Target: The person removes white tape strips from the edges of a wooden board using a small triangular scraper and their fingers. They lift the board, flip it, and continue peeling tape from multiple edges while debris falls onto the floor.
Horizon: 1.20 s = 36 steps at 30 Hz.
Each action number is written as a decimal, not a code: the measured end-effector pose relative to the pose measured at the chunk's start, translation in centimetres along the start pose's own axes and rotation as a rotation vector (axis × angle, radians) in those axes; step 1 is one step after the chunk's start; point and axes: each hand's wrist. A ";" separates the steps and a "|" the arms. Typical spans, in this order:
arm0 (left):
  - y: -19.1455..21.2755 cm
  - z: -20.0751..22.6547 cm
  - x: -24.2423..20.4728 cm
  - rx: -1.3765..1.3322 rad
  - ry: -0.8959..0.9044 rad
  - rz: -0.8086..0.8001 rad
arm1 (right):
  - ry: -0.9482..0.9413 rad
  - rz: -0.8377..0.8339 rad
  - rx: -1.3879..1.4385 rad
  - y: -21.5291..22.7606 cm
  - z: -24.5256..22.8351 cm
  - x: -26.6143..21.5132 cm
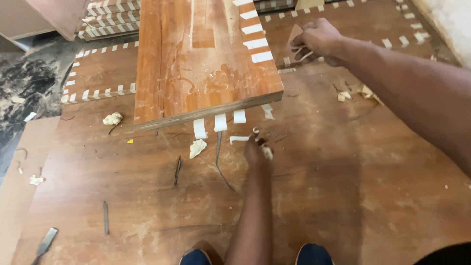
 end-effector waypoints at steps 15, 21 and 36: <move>-2.4 1.6 1.7 0.007 -0.154 -0.526 | 0.242 0.008 0.261 -3.3 -2.7 2.0; 3.2 3.4 3.1 -0.142 -0.087 -0.301 | 0.426 0.016 -0.041 -4.9 -4.4 0.1; 3.3 11.4 -1.6 0.113 -0.356 -0.432 | 0.380 -0.016 -0.175 -7.4 -5.2 -1.6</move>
Point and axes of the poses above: each hand's wrist, its own x-axis towards the middle knuckle, its own y-axis out of the back of the hand, z = x × y, and after that the axes turned 10 degrees about -y, right-handed
